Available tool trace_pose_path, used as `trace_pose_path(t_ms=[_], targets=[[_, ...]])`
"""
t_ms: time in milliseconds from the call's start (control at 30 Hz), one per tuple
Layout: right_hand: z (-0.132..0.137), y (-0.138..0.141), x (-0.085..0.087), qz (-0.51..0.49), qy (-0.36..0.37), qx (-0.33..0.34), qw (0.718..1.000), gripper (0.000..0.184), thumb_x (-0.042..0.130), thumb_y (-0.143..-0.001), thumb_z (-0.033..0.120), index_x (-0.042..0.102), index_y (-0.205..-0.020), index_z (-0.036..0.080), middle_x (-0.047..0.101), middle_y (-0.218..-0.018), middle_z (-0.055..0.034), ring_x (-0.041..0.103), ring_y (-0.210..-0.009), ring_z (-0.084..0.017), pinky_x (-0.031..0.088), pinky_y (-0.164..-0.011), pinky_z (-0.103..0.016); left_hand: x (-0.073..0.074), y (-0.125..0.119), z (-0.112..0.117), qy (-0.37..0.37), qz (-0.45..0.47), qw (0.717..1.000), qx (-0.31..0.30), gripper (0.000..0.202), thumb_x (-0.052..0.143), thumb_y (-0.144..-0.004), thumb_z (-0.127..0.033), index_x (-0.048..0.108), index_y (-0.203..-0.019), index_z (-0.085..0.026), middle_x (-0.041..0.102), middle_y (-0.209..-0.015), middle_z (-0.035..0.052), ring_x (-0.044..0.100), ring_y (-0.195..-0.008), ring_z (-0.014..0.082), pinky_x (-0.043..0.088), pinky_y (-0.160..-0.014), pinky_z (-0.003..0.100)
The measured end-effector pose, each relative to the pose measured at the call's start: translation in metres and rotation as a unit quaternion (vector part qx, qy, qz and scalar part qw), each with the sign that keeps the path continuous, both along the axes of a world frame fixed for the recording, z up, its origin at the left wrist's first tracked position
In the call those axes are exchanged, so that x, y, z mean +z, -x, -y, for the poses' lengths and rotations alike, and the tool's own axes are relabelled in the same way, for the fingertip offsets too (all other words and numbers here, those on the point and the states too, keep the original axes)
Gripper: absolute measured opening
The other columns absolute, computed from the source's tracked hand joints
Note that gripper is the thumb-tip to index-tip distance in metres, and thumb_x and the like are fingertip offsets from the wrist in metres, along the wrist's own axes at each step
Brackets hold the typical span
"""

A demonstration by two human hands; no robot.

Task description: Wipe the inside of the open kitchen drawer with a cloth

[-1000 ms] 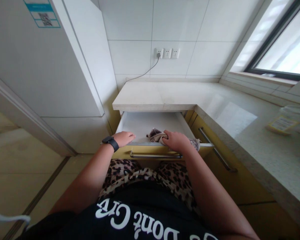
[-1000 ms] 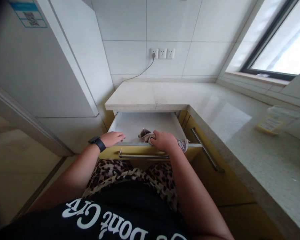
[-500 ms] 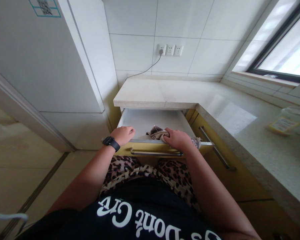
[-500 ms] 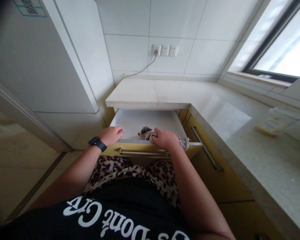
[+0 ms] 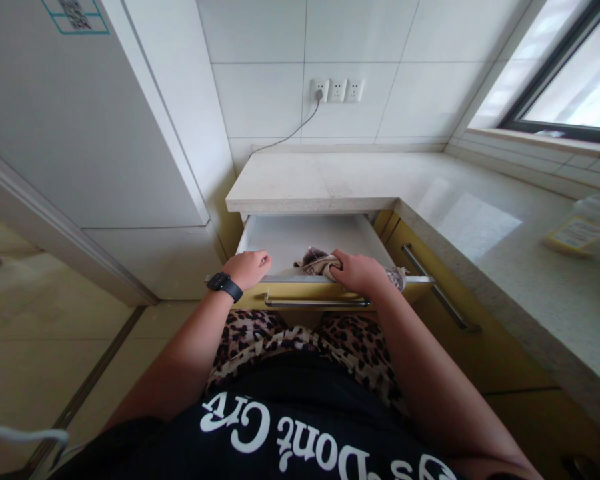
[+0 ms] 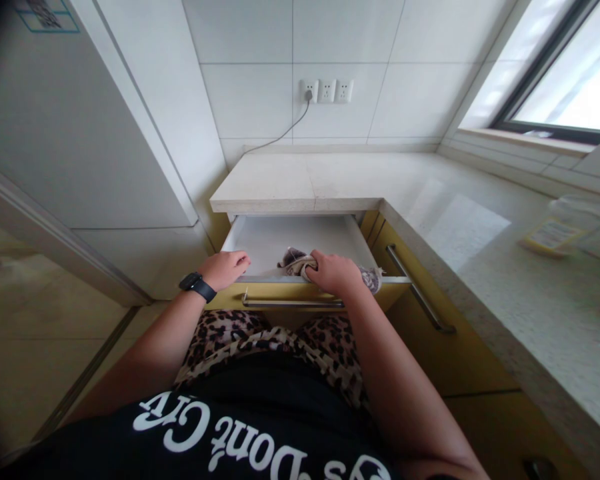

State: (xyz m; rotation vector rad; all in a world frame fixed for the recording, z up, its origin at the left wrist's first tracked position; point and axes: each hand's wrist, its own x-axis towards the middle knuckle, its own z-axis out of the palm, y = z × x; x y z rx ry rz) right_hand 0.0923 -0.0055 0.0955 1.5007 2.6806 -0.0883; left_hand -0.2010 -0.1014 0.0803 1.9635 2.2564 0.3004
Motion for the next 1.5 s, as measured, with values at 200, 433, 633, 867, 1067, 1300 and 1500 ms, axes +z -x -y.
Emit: trace_pose_path(t_ms=[200,433,633,867,1067,1300,1500], targets=[[-0.0002,-0.0021,-0.0019,-0.007,-0.01,0.005,1.0,0.054,0.03,-0.093,0.06,0.059,-0.127,0.029,0.07,-0.104,-0.0114,0.069,-0.096,-0.034,0.051,-0.081,-0.045,-0.0001,-0.0009,-0.0004,0.006,0.0,1.0,0.006,0.043,0.037,-0.101,-0.048,0.073,-0.099,-0.025,0.075,-0.097,0.0066,0.068,-0.089,0.0221,0.042,-0.071,0.029],[0.0007,-0.0012,-0.0014,-0.012,-0.008,0.005,1.0,0.054,0.032,-0.093,0.06,0.06,-0.126,0.029,0.07,-0.104,-0.0114,0.069,-0.096,-0.033,0.051,-0.082,-0.044,0.0013,-0.0009,-0.0001,0.011,0.008,1.0,0.003,0.041,0.038,-0.101,-0.047,0.073,-0.101,-0.026,0.075,-0.098,0.0063,0.068,-0.088,0.0217,0.041,-0.069,0.029],[0.0011,-0.001,-0.0013,-0.014,-0.007,0.004,1.0,0.053,0.032,-0.093,0.06,0.06,-0.126,0.029,0.07,-0.104,-0.0111,0.068,-0.097,-0.032,0.051,-0.083,-0.043,0.0001,-0.0006,-0.0003,0.011,0.011,1.0,0.001,0.041,0.038,-0.1,-0.047,0.073,-0.099,-0.026,0.075,-0.096,0.0065,0.068,-0.086,0.0222,0.04,-0.068,0.029],[0.0019,-0.0027,-0.0025,-0.017,-0.016,0.007,1.0,0.054,0.032,-0.093,0.06,0.059,-0.128,0.031,0.07,-0.102,-0.0105,0.069,-0.096,-0.034,0.051,-0.081,-0.044,-0.0015,0.0005,-0.0013,0.011,0.011,1.0,0.002,0.041,0.038,-0.1,-0.047,0.073,-0.098,-0.026,0.075,-0.095,0.0064,0.068,-0.087,0.0223,0.041,-0.07,0.03],[0.0018,-0.0013,-0.0026,-0.013,-0.017,0.005,1.0,0.053,0.032,-0.092,0.06,0.059,-0.126,0.03,0.07,-0.102,-0.0109,0.069,-0.097,-0.034,0.051,-0.081,-0.044,-0.0023,0.0007,-0.0011,0.006,0.012,1.0,0.0,0.041,0.038,-0.1,-0.047,0.073,-0.097,-0.026,0.075,-0.095,0.0062,0.068,-0.086,0.0217,0.04,-0.068,0.029],[0.004,-0.0008,-0.0002,-0.007,-0.017,0.004,1.0,0.051,0.03,-0.093,0.061,0.058,-0.121,0.027,0.069,-0.104,-0.0108,0.068,-0.096,-0.034,0.051,-0.081,-0.043,-0.0029,0.001,-0.0015,0.002,0.017,1.0,0.0,0.042,0.038,-0.099,-0.049,0.072,-0.096,-0.025,0.075,-0.095,0.0063,0.067,-0.084,0.0212,0.04,-0.068,0.029],[0.0035,-0.0013,-0.0016,-0.007,-0.018,-0.002,1.0,0.051,0.031,-0.093,0.061,0.059,-0.122,0.03,0.069,-0.103,-0.0097,0.068,-0.096,-0.033,0.05,-0.08,-0.042,-0.0019,0.0006,0.0005,-0.001,0.016,1.0,0.003,0.041,0.038,-0.099,-0.048,0.073,-0.097,-0.026,0.075,-0.095,0.0057,0.067,-0.084,0.0222,0.038,-0.067,0.03]])
